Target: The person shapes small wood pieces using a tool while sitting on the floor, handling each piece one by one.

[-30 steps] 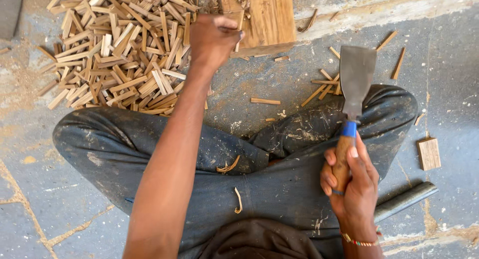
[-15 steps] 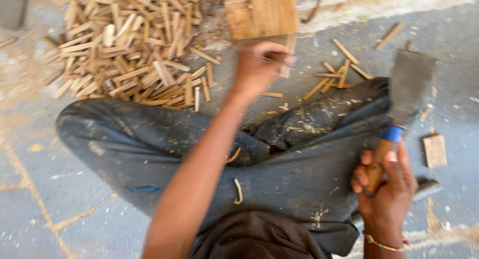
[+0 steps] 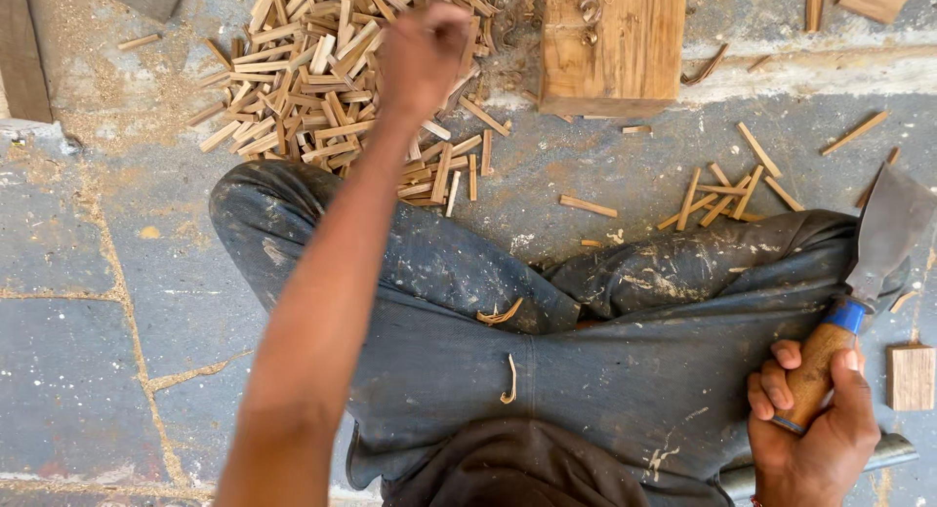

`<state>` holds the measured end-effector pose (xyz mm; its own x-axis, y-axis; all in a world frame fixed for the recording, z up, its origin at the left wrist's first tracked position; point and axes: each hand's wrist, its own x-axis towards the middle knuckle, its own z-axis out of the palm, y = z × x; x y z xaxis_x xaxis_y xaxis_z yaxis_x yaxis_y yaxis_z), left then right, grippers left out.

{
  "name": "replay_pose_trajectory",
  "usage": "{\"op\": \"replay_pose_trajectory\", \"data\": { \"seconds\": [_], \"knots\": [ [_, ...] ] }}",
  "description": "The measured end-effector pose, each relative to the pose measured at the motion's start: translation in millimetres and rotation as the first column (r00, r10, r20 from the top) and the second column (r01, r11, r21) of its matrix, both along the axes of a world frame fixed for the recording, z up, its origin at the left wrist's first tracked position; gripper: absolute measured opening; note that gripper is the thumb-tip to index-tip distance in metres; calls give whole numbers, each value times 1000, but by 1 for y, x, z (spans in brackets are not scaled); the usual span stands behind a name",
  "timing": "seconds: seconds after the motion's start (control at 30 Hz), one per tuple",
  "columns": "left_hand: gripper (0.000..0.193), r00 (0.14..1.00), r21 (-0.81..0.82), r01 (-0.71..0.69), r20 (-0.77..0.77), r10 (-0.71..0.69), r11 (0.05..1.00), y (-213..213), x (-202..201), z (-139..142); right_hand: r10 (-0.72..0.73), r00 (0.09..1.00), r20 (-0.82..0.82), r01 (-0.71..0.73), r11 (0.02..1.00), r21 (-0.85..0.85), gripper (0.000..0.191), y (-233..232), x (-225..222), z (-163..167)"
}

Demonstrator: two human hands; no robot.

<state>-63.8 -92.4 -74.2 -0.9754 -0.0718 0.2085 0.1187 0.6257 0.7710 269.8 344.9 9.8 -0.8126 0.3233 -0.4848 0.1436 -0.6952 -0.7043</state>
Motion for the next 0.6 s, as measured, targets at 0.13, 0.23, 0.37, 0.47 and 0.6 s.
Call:
{"op": "replay_pose_trajectory", "data": {
  "seconds": [0.13,0.23,0.37,0.47,0.6],
  "knots": [
    [52,999,-531,24,-22,-43,847,-66,-25,16,75,997,0,-75,994,79,16,6,-3,-9],
    [93,984,-711,161,66,-163,685,-61,-35,28,106,994,-14,-104,990,99,17,8,-2,-13],
    [90,840,-671,409,541,31,619,-47,-43,33,99,995,11,-99,985,140,17,7,-1,-13],
    [55,849,-689,433,528,-8,581,-48,-40,35,100,995,6,-100,982,162,20,3,-3,-11],
    [39,851,-590,381,525,-21,712,-60,-17,48,96,995,37,-101,980,170,17,0,-5,-7]
  ]
}}
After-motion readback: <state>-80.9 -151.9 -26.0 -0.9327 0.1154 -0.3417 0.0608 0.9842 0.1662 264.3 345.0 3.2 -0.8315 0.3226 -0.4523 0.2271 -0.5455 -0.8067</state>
